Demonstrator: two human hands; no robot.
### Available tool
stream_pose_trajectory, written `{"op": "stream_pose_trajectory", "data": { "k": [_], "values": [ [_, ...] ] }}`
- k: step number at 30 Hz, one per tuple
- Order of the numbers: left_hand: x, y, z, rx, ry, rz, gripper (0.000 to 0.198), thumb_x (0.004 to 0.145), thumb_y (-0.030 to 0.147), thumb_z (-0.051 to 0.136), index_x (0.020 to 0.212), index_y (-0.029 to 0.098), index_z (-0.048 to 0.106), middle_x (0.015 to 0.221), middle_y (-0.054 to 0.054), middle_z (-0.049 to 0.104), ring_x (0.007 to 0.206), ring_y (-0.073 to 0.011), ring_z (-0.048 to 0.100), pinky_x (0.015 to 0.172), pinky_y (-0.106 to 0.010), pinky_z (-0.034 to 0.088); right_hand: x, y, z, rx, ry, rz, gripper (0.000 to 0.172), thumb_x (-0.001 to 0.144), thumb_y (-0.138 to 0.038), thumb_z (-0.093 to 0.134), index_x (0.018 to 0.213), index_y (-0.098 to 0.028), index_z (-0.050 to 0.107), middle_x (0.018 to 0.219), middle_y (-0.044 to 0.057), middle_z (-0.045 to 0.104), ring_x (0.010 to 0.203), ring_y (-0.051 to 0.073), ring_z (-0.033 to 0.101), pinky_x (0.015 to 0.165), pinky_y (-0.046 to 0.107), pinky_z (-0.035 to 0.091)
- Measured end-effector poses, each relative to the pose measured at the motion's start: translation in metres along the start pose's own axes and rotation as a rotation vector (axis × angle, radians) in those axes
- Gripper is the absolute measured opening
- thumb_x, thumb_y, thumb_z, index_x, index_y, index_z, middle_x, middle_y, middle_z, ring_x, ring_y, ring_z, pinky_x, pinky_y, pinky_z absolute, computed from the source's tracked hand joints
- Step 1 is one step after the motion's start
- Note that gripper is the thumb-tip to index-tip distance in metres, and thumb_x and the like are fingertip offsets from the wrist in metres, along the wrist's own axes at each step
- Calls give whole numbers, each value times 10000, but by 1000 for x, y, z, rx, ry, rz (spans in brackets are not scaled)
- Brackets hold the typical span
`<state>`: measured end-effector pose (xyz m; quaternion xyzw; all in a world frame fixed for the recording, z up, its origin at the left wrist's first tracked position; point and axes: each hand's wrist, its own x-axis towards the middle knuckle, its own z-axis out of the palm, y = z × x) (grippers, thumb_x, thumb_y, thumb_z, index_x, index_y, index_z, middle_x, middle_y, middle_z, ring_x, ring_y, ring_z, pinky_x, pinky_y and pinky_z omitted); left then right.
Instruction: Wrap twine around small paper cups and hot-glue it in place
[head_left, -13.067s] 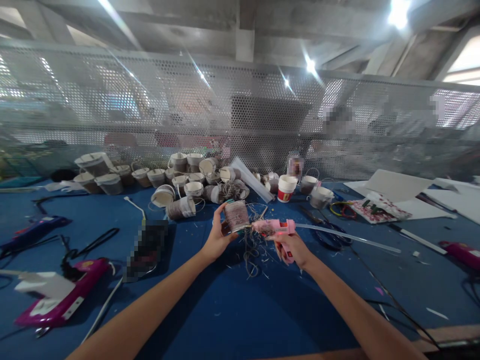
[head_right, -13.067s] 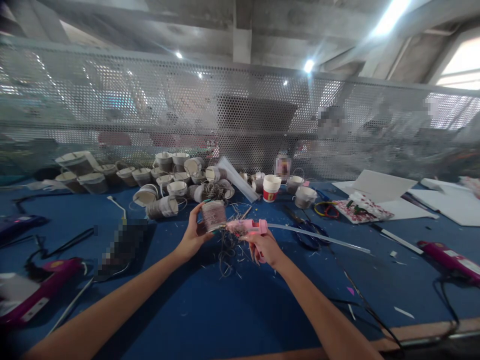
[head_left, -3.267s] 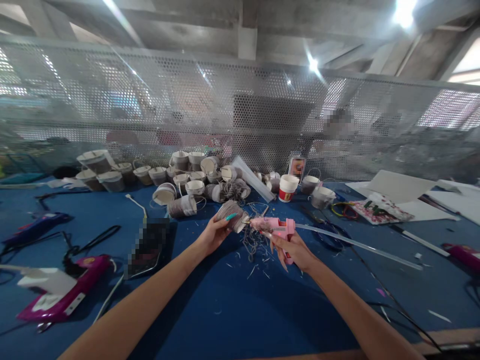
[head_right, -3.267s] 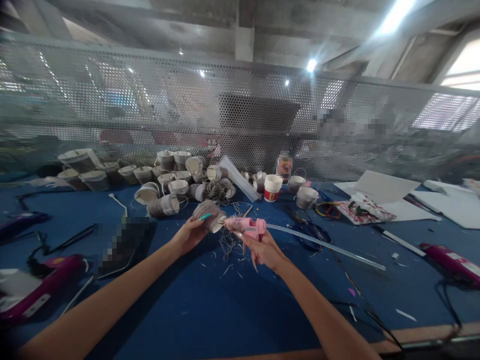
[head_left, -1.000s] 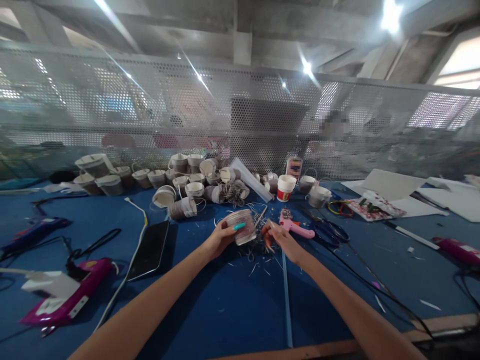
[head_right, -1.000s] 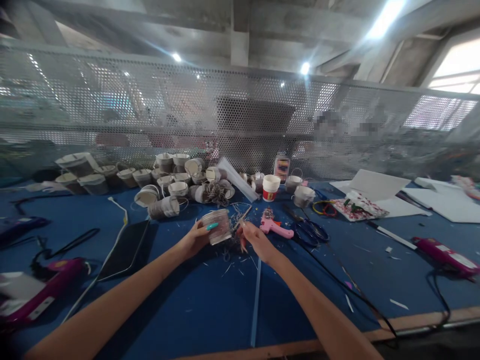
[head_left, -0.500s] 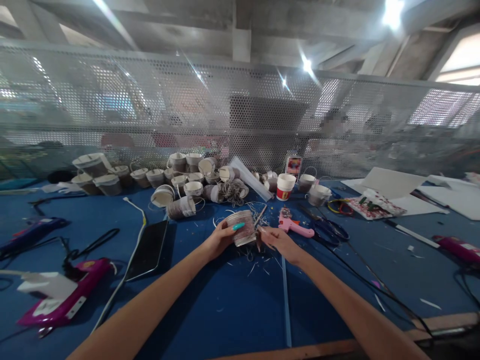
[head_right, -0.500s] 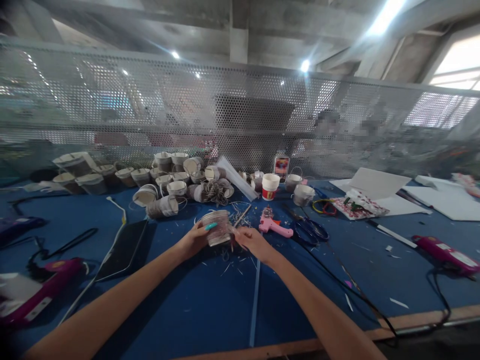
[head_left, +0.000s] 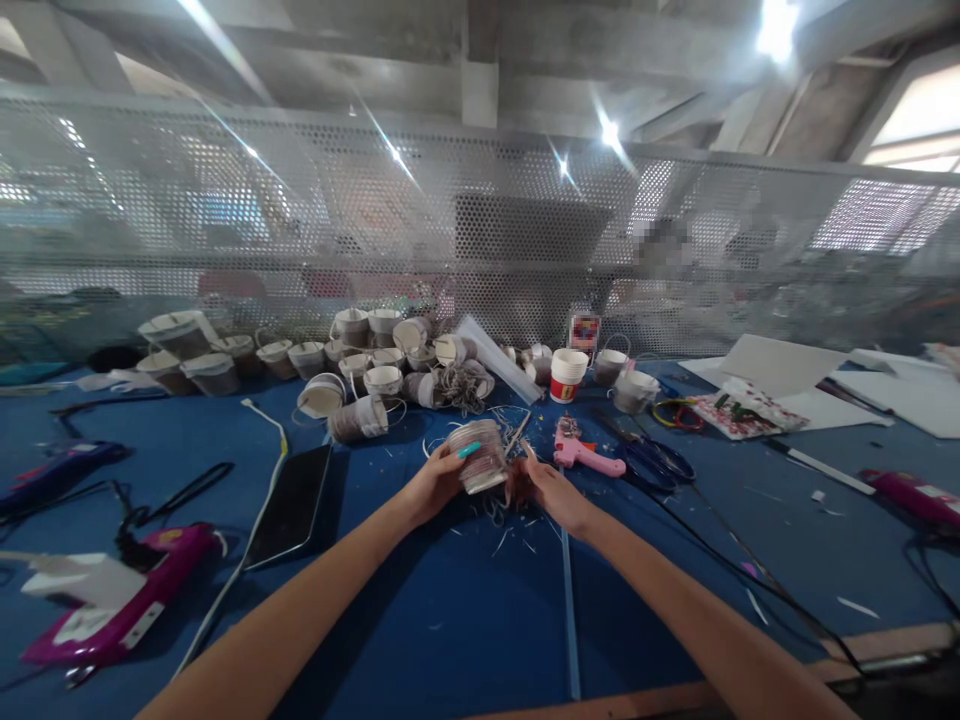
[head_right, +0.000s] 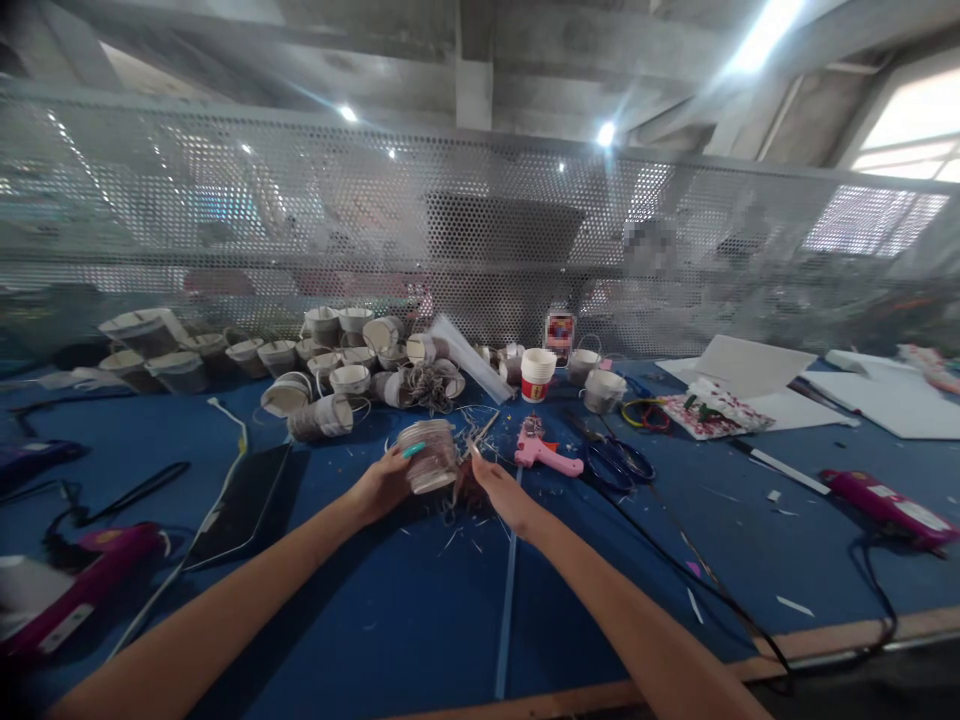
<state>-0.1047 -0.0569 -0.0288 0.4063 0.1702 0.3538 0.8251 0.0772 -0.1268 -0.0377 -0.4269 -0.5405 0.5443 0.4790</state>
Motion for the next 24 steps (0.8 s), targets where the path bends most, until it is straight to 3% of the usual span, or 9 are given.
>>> {"op": "stream_pose_trajectory", "data": {
  "k": [3,6,11,15,24],
  "values": [
    [1,0,-4,-16,28,-7,413,609,246,694,997,141,598,960,-83,664,893,-236,614,853,-374,433,-3,-12,3,221,-129,72,563,738,-713,325,559,-189,424,621,16,528,619,135,498,640,280,391],
    [3,-1,-11,-42,66,-10,403,617,265,686,993,151,599,956,-75,664,889,-236,614,841,-368,436,-5,-20,2,361,-203,108,554,766,-698,293,551,-192,360,531,-5,488,524,107,436,589,259,361],
    [4,-1,-15,-75,72,-40,355,631,276,672,964,166,615,932,-59,672,880,-221,615,825,-342,443,-8,-25,-6,367,-322,200,396,827,-547,409,680,-183,460,381,-100,276,375,64,193,458,216,248],
    [3,1,-13,-71,37,-28,317,638,259,671,934,160,617,926,-55,678,895,-220,615,833,-337,447,-11,-26,-13,243,-447,191,307,833,-407,499,718,-128,558,329,-103,298,339,49,192,432,217,201],
    [5,-4,-16,-102,-61,7,331,706,191,609,1029,125,586,993,-88,670,952,-237,605,926,-400,389,-11,-28,-13,393,-341,90,360,851,-424,466,621,-153,520,341,-88,292,363,55,204,446,218,210]
  ]
}}
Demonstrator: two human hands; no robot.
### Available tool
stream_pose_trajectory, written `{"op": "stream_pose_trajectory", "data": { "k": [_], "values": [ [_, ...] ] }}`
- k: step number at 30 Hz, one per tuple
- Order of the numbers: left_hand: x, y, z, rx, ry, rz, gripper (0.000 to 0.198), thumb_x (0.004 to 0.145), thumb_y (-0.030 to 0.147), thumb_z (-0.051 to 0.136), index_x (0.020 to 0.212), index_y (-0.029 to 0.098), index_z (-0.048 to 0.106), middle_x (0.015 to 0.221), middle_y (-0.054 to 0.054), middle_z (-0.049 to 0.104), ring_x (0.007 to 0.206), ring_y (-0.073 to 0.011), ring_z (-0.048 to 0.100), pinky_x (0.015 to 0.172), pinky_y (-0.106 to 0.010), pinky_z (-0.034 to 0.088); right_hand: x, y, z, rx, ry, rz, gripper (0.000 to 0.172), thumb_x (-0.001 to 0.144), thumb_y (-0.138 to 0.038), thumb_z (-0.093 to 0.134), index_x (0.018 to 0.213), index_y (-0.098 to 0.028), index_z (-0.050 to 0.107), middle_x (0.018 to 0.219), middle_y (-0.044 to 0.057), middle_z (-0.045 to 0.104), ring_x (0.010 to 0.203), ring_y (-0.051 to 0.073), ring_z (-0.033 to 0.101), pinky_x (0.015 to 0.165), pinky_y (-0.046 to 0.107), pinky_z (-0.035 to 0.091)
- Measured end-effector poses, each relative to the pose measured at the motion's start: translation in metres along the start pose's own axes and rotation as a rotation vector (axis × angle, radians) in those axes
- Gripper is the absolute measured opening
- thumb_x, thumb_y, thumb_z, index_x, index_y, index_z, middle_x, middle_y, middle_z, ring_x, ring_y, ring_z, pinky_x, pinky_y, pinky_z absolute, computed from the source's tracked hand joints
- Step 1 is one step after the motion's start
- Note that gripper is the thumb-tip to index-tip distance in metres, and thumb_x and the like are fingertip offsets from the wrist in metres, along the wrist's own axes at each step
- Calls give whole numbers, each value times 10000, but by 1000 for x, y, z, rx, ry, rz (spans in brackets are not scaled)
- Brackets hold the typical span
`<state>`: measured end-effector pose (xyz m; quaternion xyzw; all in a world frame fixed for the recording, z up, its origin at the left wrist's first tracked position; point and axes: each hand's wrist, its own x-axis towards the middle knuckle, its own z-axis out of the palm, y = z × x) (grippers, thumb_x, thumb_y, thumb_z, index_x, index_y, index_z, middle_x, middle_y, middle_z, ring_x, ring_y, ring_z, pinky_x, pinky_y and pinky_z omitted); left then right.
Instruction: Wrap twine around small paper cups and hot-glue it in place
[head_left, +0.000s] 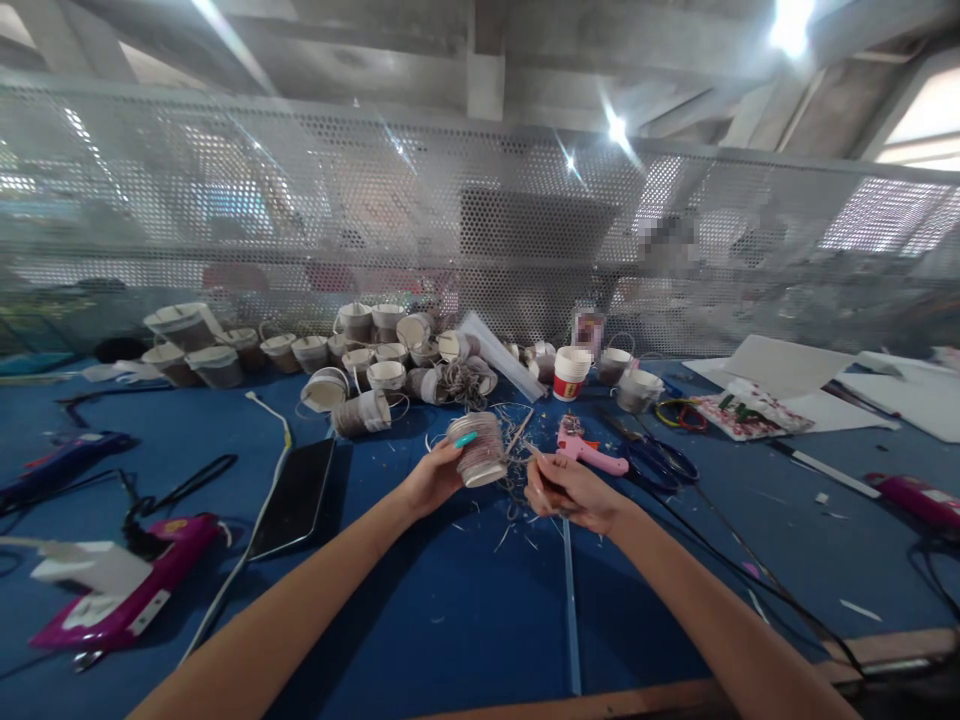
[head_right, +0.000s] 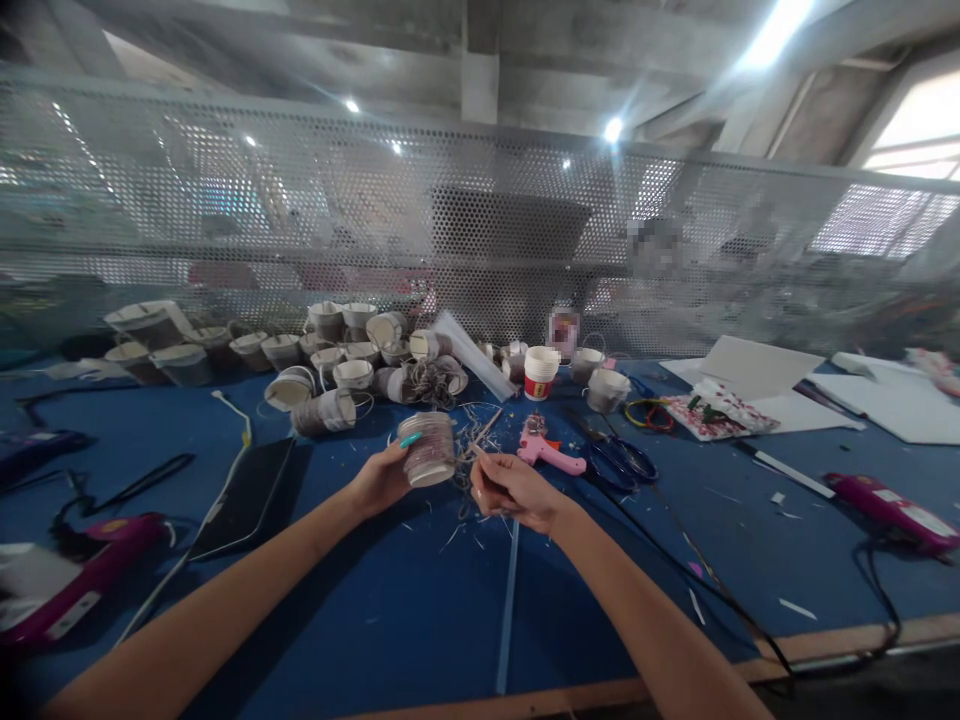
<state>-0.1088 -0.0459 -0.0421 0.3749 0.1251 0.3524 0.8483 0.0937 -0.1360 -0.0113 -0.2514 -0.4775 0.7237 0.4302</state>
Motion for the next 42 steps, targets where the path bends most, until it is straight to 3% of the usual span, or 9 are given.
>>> {"op": "stream_pose_trajectory", "data": {
  "k": [7,18,27,33,42],
  "values": [
    [0,0,-1,9,11,-4,327,706,194,610,1027,132,590,1011,-92,664,964,-243,601,937,-411,376,-1,-4,0,140,100,-121,317,847,-426,471,675,-169,542,402,-67,335,387,58,197,431,211,176],
    [-1,1,-5,-13,-15,-14,321,714,196,594,1029,135,595,1004,-82,660,963,-233,592,916,-374,376,3,1,-4,248,199,-37,271,807,-371,552,652,-149,563,397,-71,309,386,44,189,406,179,173],
    [-3,3,-1,-50,-52,-9,338,689,183,606,1024,133,601,989,-67,667,909,-206,606,849,-340,415,7,7,-5,269,201,49,336,859,-367,472,621,-142,550,337,-79,240,371,49,141,386,167,157],
    [-4,2,-4,-41,-93,-24,366,682,202,611,1042,138,583,978,-72,660,909,-212,603,838,-332,405,11,15,-4,269,194,105,291,811,-369,547,634,-139,531,336,-86,271,363,42,142,382,166,158],
    [-7,3,-1,-52,-13,-49,341,614,144,659,951,131,611,849,-50,683,771,-184,616,765,-314,425,15,26,1,228,159,157,251,810,-340,552,662,-145,496,361,-89,345,329,26,181,394,178,196]
  ]
}}
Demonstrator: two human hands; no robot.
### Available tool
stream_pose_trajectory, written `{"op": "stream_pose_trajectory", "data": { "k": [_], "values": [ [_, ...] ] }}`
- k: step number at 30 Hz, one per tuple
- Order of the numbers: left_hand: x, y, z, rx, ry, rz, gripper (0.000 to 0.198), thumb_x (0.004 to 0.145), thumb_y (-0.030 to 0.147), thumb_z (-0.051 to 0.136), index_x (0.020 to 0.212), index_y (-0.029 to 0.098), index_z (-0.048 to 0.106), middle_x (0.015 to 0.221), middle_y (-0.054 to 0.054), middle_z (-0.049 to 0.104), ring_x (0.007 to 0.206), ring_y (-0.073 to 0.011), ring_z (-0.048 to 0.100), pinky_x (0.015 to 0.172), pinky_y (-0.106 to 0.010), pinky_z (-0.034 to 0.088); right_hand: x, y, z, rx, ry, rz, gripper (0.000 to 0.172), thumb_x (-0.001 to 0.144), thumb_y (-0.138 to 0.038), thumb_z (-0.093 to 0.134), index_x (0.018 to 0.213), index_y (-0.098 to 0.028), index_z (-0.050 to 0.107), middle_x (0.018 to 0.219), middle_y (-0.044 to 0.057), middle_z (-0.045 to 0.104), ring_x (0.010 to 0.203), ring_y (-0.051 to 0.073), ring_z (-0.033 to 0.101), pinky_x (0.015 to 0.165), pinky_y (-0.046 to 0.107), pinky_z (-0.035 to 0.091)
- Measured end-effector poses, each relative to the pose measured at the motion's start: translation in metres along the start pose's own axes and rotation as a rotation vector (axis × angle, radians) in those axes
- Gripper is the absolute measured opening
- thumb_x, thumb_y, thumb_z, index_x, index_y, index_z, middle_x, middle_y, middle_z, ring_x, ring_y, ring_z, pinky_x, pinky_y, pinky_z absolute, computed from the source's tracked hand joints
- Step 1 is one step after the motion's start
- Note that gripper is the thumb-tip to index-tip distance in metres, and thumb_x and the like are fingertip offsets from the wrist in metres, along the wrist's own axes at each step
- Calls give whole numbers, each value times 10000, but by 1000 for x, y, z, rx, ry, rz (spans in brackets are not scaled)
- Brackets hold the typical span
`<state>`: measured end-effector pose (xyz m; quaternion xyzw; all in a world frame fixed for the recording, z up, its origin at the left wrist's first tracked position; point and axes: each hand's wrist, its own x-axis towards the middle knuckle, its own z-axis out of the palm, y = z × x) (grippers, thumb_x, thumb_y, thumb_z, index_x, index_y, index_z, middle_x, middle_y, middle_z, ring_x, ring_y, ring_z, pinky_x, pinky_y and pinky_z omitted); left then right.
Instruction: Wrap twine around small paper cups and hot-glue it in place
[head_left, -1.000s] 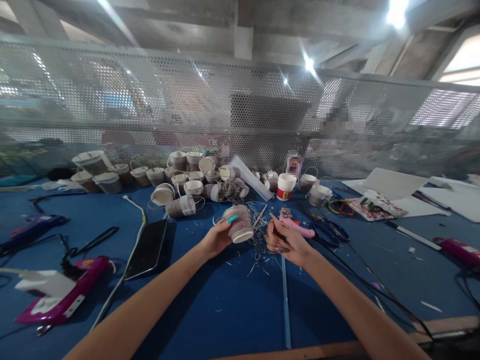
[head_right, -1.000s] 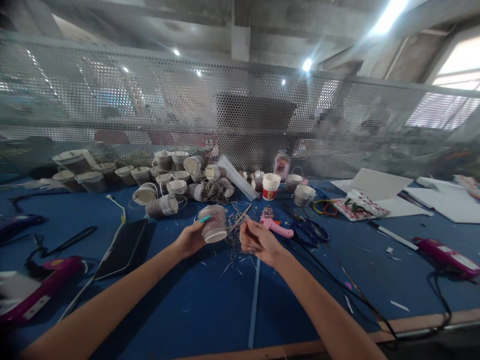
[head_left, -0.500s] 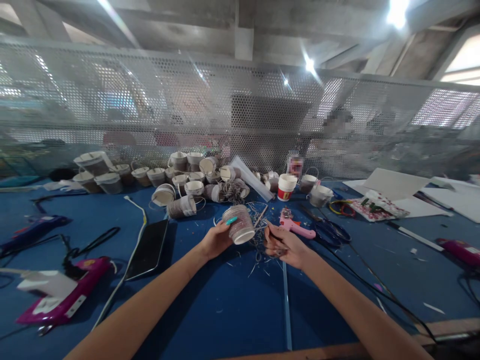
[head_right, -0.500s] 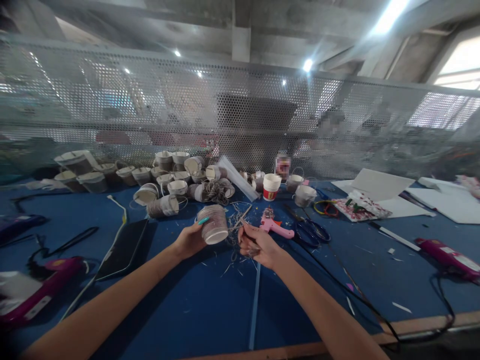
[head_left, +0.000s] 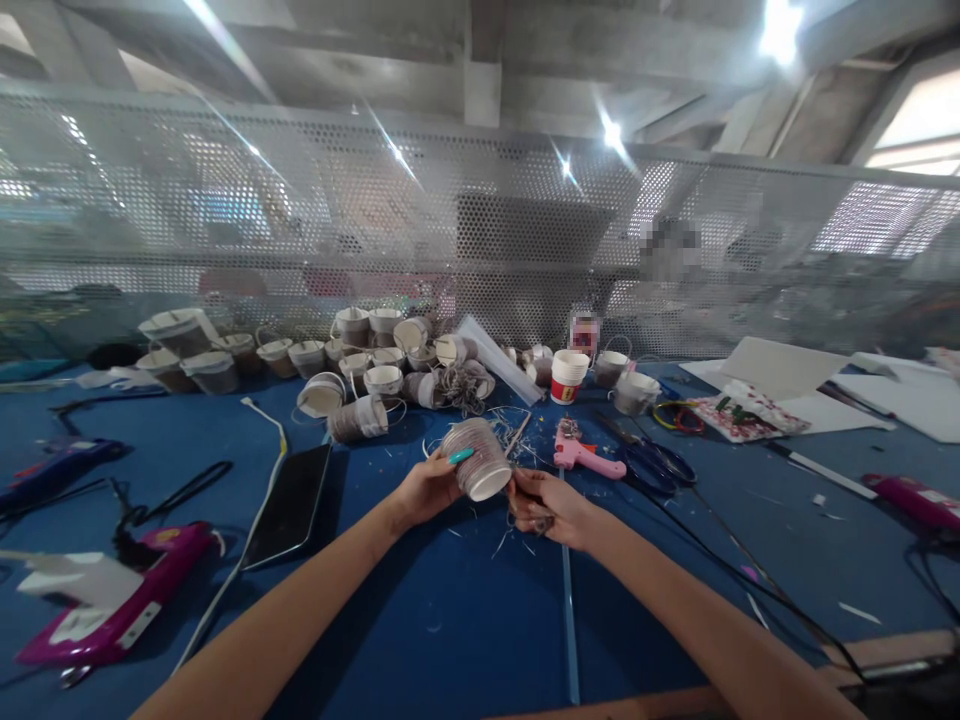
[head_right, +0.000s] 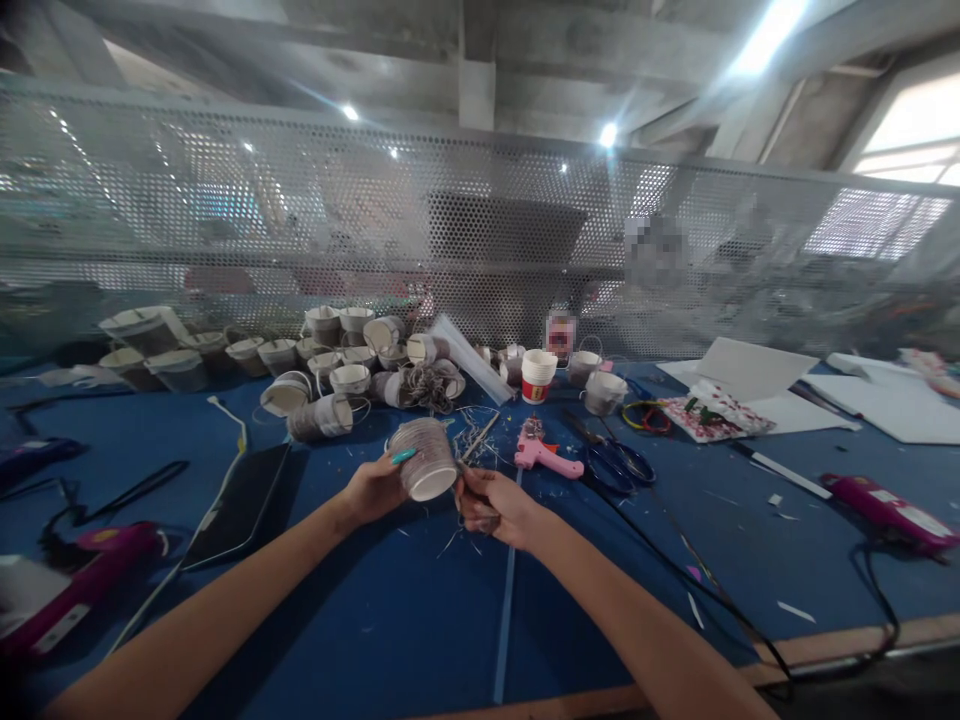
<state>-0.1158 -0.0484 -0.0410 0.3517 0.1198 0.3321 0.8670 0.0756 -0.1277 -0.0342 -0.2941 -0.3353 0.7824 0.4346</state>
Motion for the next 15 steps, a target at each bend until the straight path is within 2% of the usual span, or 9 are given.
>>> {"op": "stream_pose_trajectory", "data": {
  "k": [4,7,9,12,15],
  "values": [
    [0,1,0,4,-40,-21,382,634,161,647,1011,131,589,910,-58,670,860,-201,600,824,-319,395,0,0,1,-1,10,0,294,834,-372,507,653,-140,496,367,-84,340,333,25,179,389,177,168],
    [1,2,-2,-4,-84,-37,354,691,240,620,1032,152,583,963,-51,659,932,-198,579,861,-308,373,1,-4,1,40,30,25,369,838,-462,460,672,-137,511,378,-84,330,327,26,183,371,174,158],
    [2,4,-3,-20,-108,-55,344,727,306,595,1048,183,578,999,-41,646,959,-197,565,867,-316,370,0,-6,1,41,101,12,394,821,-508,456,691,-142,520,402,-72,373,331,36,258,368,175,207],
    [3,7,-4,-37,-125,-113,327,751,363,566,1051,234,573,1006,-26,637,908,-190,571,804,-326,400,-3,-10,0,-40,281,-119,361,800,-502,484,720,-154,539,504,-21,518,415,80,440,419,208,343],
    [1,9,-4,-19,-122,-140,274,737,329,578,996,241,599,939,-15,646,818,-164,584,711,-290,425,-8,-14,0,-79,346,-201,328,782,-478,516,750,-155,562,608,17,593,526,117,532,494,250,419]
  ]
}}
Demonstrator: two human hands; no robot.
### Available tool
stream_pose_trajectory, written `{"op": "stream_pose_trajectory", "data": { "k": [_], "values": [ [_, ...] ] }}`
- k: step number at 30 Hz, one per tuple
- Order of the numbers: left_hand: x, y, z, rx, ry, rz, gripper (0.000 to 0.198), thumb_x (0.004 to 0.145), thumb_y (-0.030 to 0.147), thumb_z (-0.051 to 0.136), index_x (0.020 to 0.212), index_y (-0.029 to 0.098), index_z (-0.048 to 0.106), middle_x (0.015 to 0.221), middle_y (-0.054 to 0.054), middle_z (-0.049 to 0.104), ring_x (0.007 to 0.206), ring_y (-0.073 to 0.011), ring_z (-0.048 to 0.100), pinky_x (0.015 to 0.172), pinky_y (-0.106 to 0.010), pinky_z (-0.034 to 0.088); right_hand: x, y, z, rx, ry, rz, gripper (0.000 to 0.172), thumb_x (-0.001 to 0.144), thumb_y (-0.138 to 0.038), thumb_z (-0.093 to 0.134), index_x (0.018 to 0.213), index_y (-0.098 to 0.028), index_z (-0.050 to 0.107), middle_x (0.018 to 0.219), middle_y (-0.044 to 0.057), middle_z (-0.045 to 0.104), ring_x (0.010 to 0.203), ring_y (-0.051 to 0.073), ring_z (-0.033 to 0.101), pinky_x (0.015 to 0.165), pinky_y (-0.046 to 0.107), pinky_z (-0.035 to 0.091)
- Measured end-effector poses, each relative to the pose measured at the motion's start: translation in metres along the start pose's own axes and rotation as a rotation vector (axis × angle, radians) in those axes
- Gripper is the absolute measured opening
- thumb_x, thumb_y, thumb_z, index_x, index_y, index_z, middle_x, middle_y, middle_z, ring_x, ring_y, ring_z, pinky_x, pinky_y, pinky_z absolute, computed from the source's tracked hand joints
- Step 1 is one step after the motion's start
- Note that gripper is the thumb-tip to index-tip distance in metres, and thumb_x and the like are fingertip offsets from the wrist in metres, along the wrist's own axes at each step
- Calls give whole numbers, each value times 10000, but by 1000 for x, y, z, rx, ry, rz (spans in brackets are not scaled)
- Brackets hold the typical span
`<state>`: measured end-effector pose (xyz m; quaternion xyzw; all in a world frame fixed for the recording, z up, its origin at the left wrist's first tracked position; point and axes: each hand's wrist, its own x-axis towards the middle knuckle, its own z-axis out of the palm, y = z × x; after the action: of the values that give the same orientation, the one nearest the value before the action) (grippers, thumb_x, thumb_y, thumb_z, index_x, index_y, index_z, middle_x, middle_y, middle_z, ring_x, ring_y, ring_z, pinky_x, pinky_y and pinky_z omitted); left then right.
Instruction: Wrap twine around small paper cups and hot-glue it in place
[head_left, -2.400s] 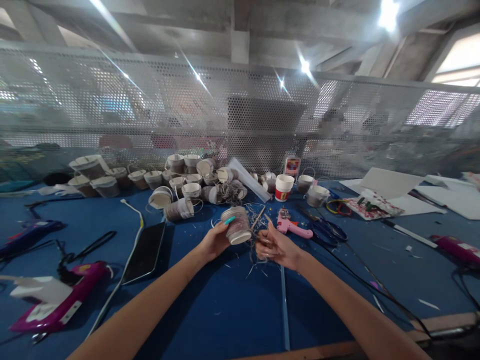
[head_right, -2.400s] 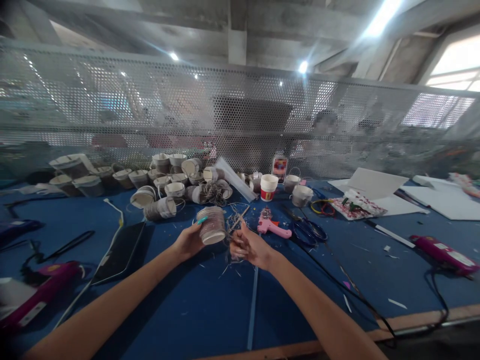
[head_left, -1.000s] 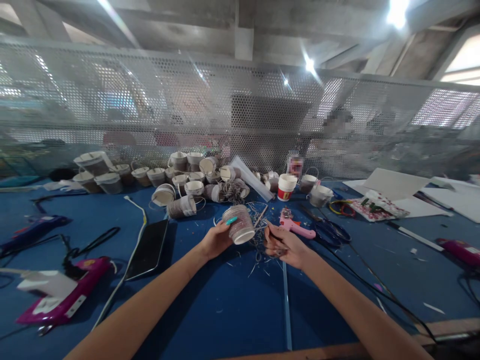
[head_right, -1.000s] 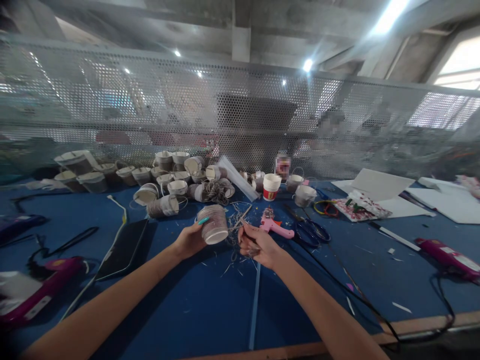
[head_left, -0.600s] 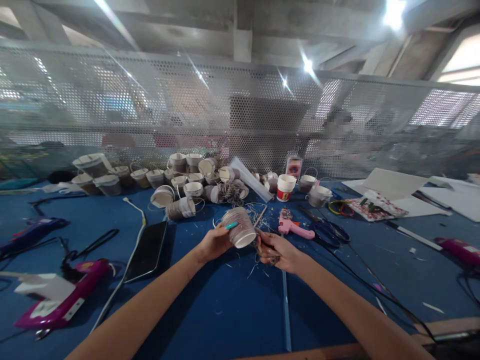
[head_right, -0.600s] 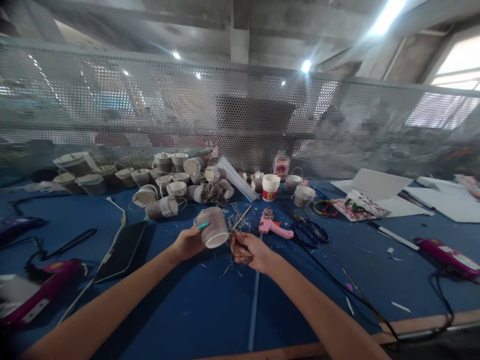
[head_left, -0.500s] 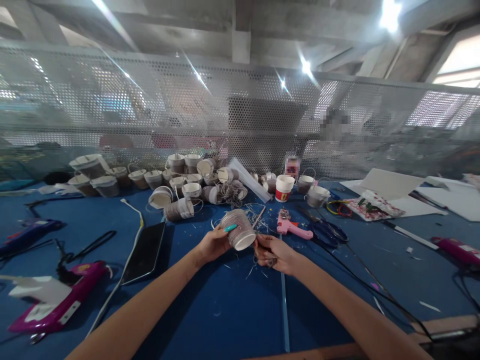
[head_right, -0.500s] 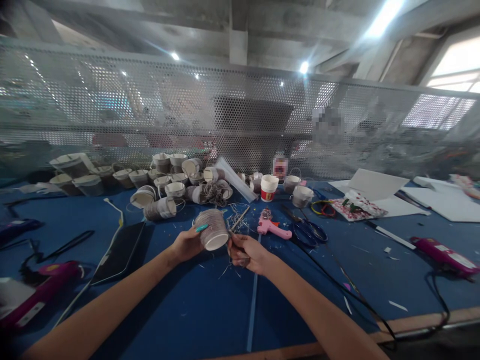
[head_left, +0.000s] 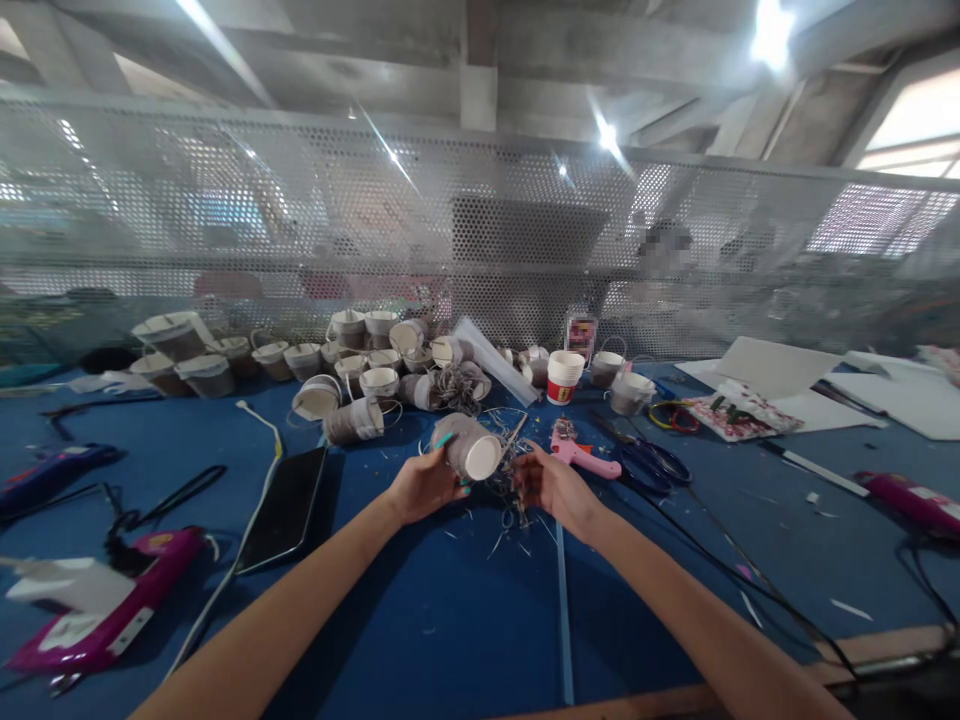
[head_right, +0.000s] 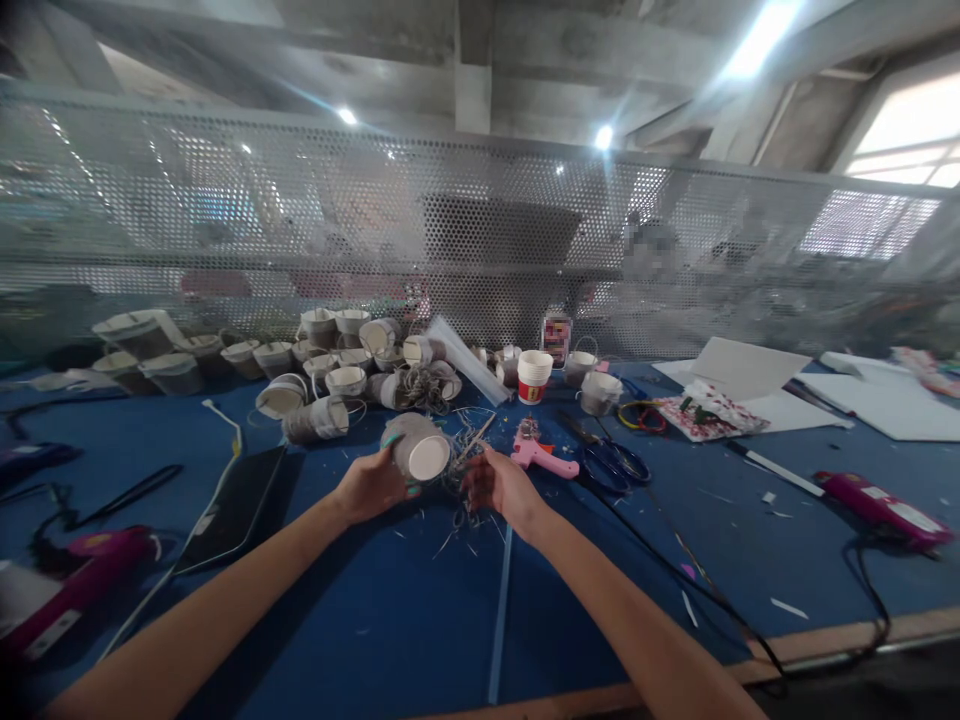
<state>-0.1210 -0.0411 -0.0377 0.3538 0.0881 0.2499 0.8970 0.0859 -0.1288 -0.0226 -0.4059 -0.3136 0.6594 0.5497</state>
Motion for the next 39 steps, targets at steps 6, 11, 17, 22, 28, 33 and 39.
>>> {"op": "stream_pose_trajectory", "data": {
  "k": [6,11,17,22,28,33,39],
  "values": [
    [-2,-2,-3,51,12,4,368,740,363,567,1076,213,575,998,-46,647,816,-188,604,639,-276,435,1,-2,-3,-114,61,-82,353,706,-508,584,776,-163,569,713,26,601,649,144,550,605,296,431],
    [2,-3,-13,63,4,92,404,735,336,584,1108,184,562,1046,-60,649,983,-214,575,869,-321,385,0,3,-3,-540,132,-387,286,746,-481,552,822,-205,556,755,4,525,739,165,464,702,322,375],
    [-2,1,-10,127,-33,68,458,723,254,569,1165,145,522,1079,-89,630,1013,-230,565,948,-351,311,-12,2,-1,-955,93,-627,286,831,-435,455,1017,-228,519,1026,57,497,1010,218,383,950,393,231],
    [-4,2,8,168,-85,22,525,685,212,560,1199,127,491,1084,-108,619,1009,-251,558,909,-358,332,-11,5,-1,-721,-142,-457,398,838,-532,381,1073,-235,501,988,48,523,961,206,446,881,360,323],
    [0,-5,19,98,-3,-21,425,754,331,502,1133,142,542,991,-93,641,909,-229,579,806,-331,398,-4,14,0,-382,-266,-300,439,720,-633,485,880,-224,506,741,18,541,710,169,514,680,312,395],
    [2,-8,23,79,58,-40,423,814,471,412,1145,238,535,917,-51,639,701,-173,582,595,-268,426,-3,13,5,-187,-310,-206,549,631,-727,483,846,-221,481,688,32,573,680,181,553,624,314,404],
    [-2,-2,26,71,1,-9,440,786,383,486,1219,320,442,1060,-39,602,669,-156,596,497,-230,432,-1,10,5,-93,-302,-156,590,637,-762,420,847,-215,486,699,42,589,693,187,571,594,308,408]
  ]
}}
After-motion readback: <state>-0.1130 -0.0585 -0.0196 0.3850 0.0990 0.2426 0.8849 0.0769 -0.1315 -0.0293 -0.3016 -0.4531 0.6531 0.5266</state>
